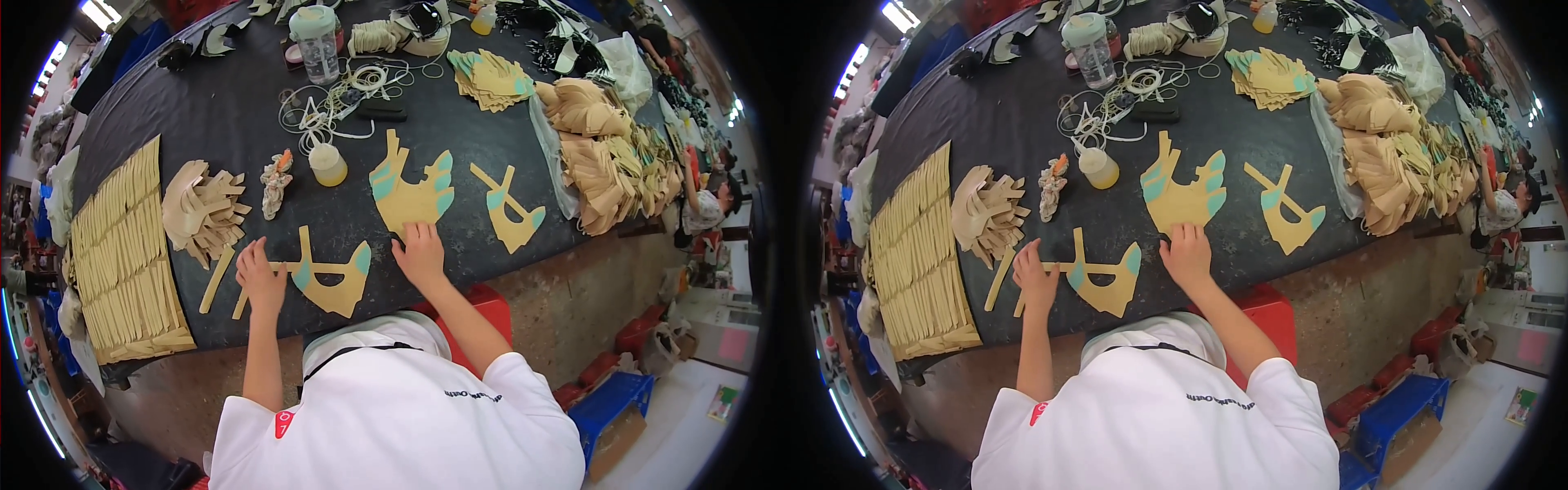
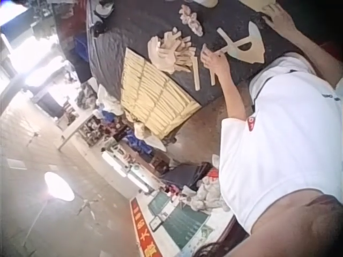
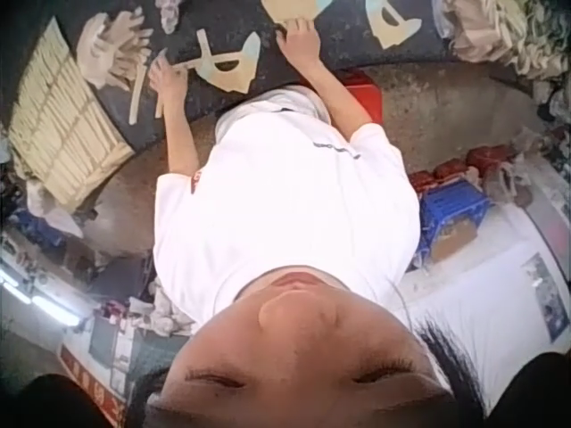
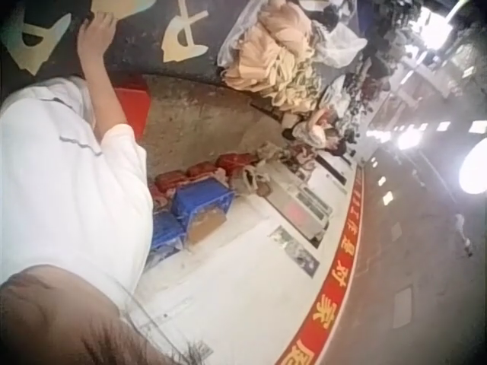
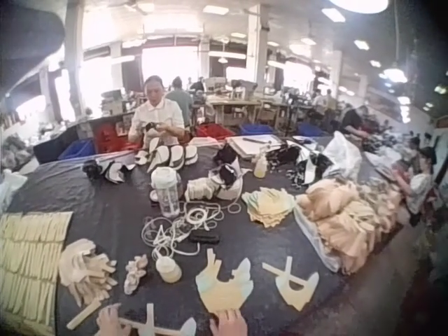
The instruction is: Applying glue to shoe upper components and organizing them into a bag.
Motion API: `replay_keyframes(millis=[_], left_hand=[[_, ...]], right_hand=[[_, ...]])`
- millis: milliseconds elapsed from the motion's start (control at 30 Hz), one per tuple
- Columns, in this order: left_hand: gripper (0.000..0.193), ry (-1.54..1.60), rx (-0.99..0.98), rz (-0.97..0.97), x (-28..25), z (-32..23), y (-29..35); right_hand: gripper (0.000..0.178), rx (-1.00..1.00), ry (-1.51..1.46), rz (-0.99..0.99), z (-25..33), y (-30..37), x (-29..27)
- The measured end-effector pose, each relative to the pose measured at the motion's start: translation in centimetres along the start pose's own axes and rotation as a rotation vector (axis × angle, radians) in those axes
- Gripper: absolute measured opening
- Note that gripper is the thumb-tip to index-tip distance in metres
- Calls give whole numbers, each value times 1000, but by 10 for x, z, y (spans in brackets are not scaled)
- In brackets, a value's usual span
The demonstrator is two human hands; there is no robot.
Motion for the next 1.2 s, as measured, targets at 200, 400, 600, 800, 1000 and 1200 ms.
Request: replay_keyframes(millis=[200, 400, 600, 800, 1000, 1200], left_hand=[[43, 299, 312, 110, 34, -79, 31], [30, 937, 124, 772, 58, -128, 60], [52, 1841, -388, 1219, 75, -177, 51], [35, 1951, -299, 976, 66, -196, 32], [30, 1672, -250, 972, 97, -195, 51], [29, 1640, -27, 848, 86, -221, 42]], right_hand=[[25, -70, 263, 114, -9, -30, 33], [22, 248, 148, 358, -40, -68, 2], [19, 728, -1307, 108, -47, -23, -67], [33, 708, -1316, 292, -46, 62, -63], [28, 1058, -1673, 128, -72, 91, -46], [24, 785, -1535, -142, -77, 68, -75]])
Point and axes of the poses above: each hand's wrist, its own y-axis away from the middle knuckle, its own x-axis out of the palm, z = x × y, the point moved 5 cm from there along -y, towards the middle knuckle, and after that the axes turned 5 degrees about x, right-handed, at the moved point
